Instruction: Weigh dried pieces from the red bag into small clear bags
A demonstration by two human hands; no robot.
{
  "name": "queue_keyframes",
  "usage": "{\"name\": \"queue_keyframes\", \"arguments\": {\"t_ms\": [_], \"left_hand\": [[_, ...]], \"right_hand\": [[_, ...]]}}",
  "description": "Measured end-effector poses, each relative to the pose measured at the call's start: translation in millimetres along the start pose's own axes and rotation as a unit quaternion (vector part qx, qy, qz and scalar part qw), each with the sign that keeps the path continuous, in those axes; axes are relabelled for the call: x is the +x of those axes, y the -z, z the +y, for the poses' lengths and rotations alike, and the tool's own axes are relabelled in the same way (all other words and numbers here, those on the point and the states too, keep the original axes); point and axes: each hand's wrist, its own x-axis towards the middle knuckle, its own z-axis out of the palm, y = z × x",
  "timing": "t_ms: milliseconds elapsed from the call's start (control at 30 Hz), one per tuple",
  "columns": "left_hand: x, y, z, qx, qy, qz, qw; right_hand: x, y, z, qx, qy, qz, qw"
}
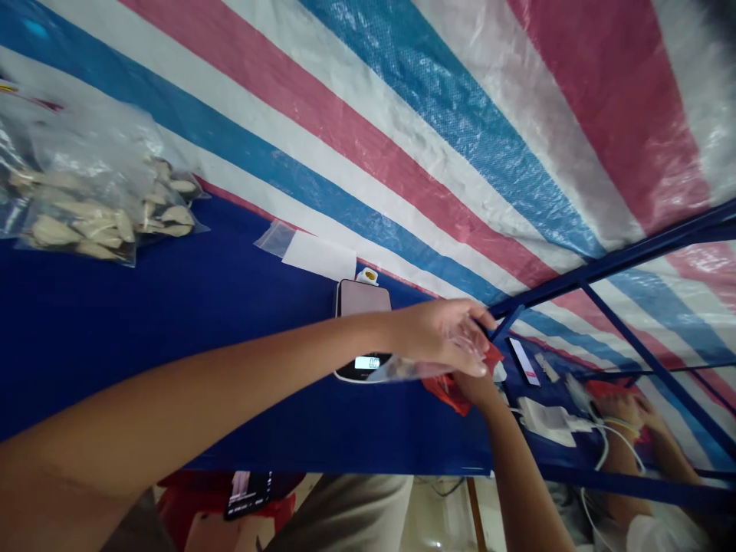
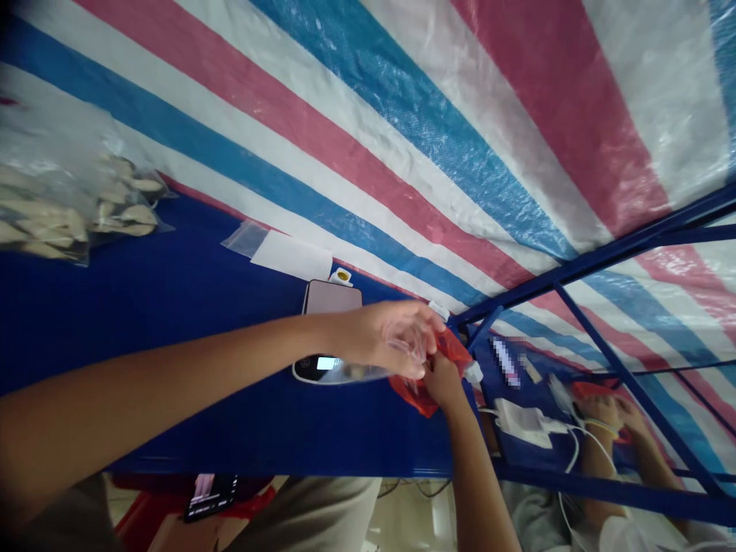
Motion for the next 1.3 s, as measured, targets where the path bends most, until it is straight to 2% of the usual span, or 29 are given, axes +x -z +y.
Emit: {"name": "queue_keyframes", "arguments": {"t_ms": [67, 167, 233, 300, 333, 400, 433, 467, 533, 567, 633, 700, 800, 1000, 1300], "left_hand": [[7.6, 14.9, 15.5, 0.193, -0.047, -0.006, 0.980], [3.3, 34.8, 7.2, 0.414, -0.013, -0.036, 0.909], [-9.2, 44.0, -4.2, 0.474, 0.035, -0.050, 0.878], [-25.4, 50.7, -6.7, 0.471, 0.037, -0.022, 0.881], [-33.7, 54.3, -3.9, 0.455, 0.014, 0.018, 0.890], [-49.0, 65.3, 5.5, 0.413, -0.068, 0.161, 0.894], [-56.1, 73.6, 9.0, 0.395, -0.107, 0.247, 0.878], [-63.0, 83.9, 10.0, 0.380, -0.139, 0.341, 0.849], [-76.9, 109.2, 2.3, 0.369, -0.149, 0.484, 0.779], [-83.8, 122.9, -5.8, 0.365, -0.138, 0.527, 0.755], [-96.5, 148.0, -25.2, 0.357, -0.099, 0.575, 0.729], [-105.9, 166.2, -40.9, 0.346, -0.069, 0.590, 0.726], [-111.3, 176.8, -48.8, 0.334, -0.065, 0.594, 0.729], [-106.8, 169.2, -43.6, 0.357, -0.040, 0.566, 0.742], [-106.4, 171.1, -48.4, 0.346, -0.043, 0.556, 0.755]], "right_hand": [[2.1, 3.0, -2.2, 0.011, -0.010, 0.003, 1.000], [4.6, 7.4, -7.2, 0.043, -0.021, 0.026, 0.999], [2.3, 10.0, -12.3, 0.082, -0.030, 0.043, 0.995], [-6.7, 11.7, -19.4, 0.128, -0.035, 0.049, 0.990], [-14.1, 11.9, -23.8, 0.156, -0.038, 0.047, 0.986], [-33.9, 11.0, -34.8, 0.238, -0.060, 0.030, 0.969], [-45.3, 9.7, -41.1, 0.286, -0.082, 0.018, 0.955], [-56.7, 7.7, -47.8, 0.333, -0.109, 0.004, 0.937], [-77.4, 1.9, -60.9, 0.394, -0.156, -0.022, 0.905], [-85.5, -1.7, -66.6, 0.406, -0.170, -0.030, 0.897], [-96.8, -9.3, -75.6, 0.422, -0.175, -0.037, 0.889], [-102.4, -16.5, -81.0, 0.438, -0.165, -0.029, 0.883], [-105.7, -25.9, -85.5, 0.444, -0.170, -0.006, 0.880], [-111.1, -42.0, -93.0, 0.443, -0.185, 0.016, 0.877], [-112.1, -53.5, -92.8, 0.538, -0.153, -0.020, 0.829]]}}
